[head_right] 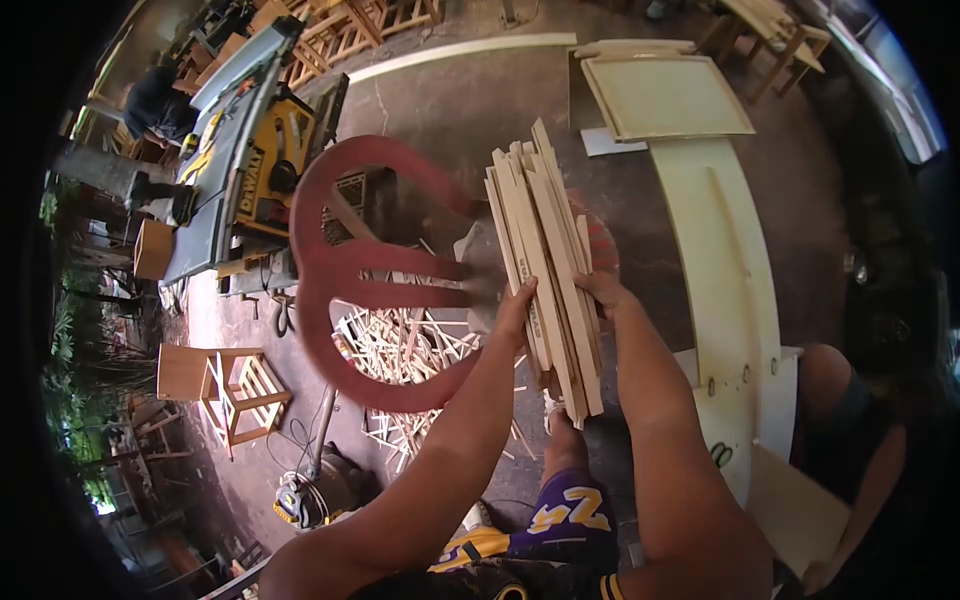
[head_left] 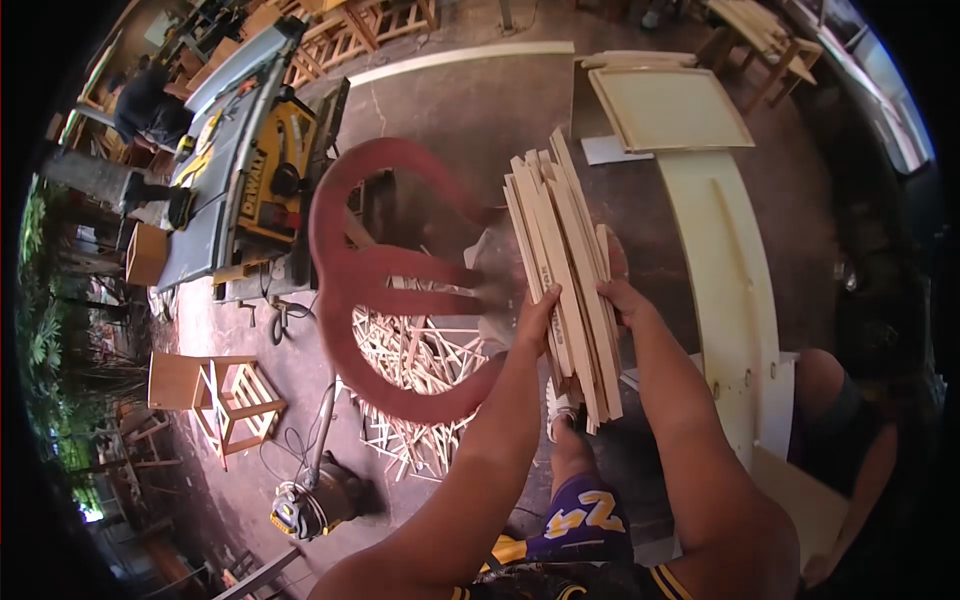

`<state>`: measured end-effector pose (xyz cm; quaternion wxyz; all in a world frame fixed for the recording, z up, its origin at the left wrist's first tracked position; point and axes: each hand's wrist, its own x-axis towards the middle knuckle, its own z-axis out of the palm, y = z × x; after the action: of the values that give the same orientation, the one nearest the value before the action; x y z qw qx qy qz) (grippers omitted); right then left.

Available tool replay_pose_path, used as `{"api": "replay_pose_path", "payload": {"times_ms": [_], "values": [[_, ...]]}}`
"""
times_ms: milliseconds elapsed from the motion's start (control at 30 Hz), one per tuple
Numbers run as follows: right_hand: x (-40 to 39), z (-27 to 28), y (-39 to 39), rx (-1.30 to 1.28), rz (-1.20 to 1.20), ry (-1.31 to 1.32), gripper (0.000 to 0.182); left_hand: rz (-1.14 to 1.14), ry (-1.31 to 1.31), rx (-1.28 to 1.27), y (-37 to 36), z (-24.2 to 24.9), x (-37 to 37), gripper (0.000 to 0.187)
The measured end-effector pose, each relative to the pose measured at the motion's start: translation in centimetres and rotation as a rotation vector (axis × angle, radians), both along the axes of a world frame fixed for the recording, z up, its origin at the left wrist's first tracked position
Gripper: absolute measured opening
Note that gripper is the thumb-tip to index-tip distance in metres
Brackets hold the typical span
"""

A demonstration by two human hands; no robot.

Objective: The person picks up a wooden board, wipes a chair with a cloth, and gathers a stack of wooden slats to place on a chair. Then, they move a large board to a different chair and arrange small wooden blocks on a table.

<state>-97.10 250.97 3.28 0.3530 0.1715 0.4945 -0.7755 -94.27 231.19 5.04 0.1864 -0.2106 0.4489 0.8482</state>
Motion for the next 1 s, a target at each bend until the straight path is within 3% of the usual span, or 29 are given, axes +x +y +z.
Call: {"api": "replay_pose_path", "payload": {"times_ms": [167,233,267,300,367,400,467,533,567,633,700,733,767,800,833,867,900,933,967,1000], "values": [[-4.2,-8.4,-1.7,-0.020,0.129,-0.074,0.070,0.005,-0.062,-0.115,-2.6,-9.7,-3.0,0.062],[-4.1,-8.6,-3.2,-0.002,0.142,-0.068,0.060,-0.040,-0.171,-0.197,-4.3,-11.7,-2.6,0.061],[-3.9,-9.1,-4.4,0.071,0.040,-0.079,0.059,-0.068,-0.144,-0.348,-5.0,-12.2,-2.7,0.060],[-4.2,-8.6,-5.2,0.071,0.042,-0.089,0.059,-0.068,-0.155,-0.348,-4.9,-10.8,-2.9,0.060],[-5.2,-7.3,-6.1,0.435,-0.122,0.096,0.060,-0.105,-0.197,-0.686,-4.3,-7.8,-3.2,0.061],[-5.6,-7.7,-6.0,0.434,-0.122,0.092,0.060,-0.033,-0.159,-0.712,-4.2,-7.8,-3.0,0.060],[-7.2,-9.1,-5.7,0.759,-0.159,0.198,0.059,0.021,-0.176,-0.736,-4.3,-7.8,-2.4,0.061],[-7.6,-9.0,-6.5,0.874,-0.158,0.266,0.061,0.091,-0.232,-0.903,-4.5,-9.3,-1.1,0.066],[-7.6,-9.3,-6.9,0.992,-0.148,0.330,0.063,0.078,-0.221,-0.902,-4.0,-8.4,-0.7,0.066],[-7.4,-10.9,-7.3,1.032,-0.234,0.302,0.067,0.157,-0.194,-1.189,-2.9,-6.1,0.5,0.065],[-6.5,-8.7,-7.5,1.318,-0.221,0.401,0.070,0.152,-0.078,-1.132,-2.6,-3.9,1.8,0.064],[-5.5,-7.0,-6.6,1.130,-0.256,0.387,0.077,0.122,0.074,-1.191,-2.3,-2.7,2.6,0.063],[-4.1,-5.5,-6.2,1.104,-0.279,0.422,0.075,0.083,0.238,-1.235,-1.7,-1.1,3.5,0.063],[-2.0,-3.6,-5.7,1.094,-0.319,0.441,0.074,0.046,0.363,-1.111,-1.9,0.9,4.4,0.062],[1.3,0.2,-5.2,1.060,-0.310,0.265,0.068,0.023,0.437,-1.132,-2.0,1.5,5.6,0.061],[5.1,4.7,-5.3,1.013,-0.330,0.080,0.062,-0.146,0.509,-1.134,-2.7,2.9,6.9,0.059],[8.5,2.5,-4.8,1.051,-0.303,0.247,0.058,-0.125,0.675,-1.129,-3.1,2.9,8.1,0.061],[13.4,2.3,-5.2,0.990,-0.534,0.515,0.060,-0.236,0.444,-0.773,-3.7,6.0,9.8,0.065],[18.4,1.7,-5.4,0.920,-0.703,0.803,0.062,-0.363,0.572,-0.792,-4.5,8.2,11.7,0.064],[25.0,4.1,-5.7,1.020,-0.581,0.573,0.066,-0.478,0.706,-0.796,-5.4,10.4,13.9,0.063]]}}
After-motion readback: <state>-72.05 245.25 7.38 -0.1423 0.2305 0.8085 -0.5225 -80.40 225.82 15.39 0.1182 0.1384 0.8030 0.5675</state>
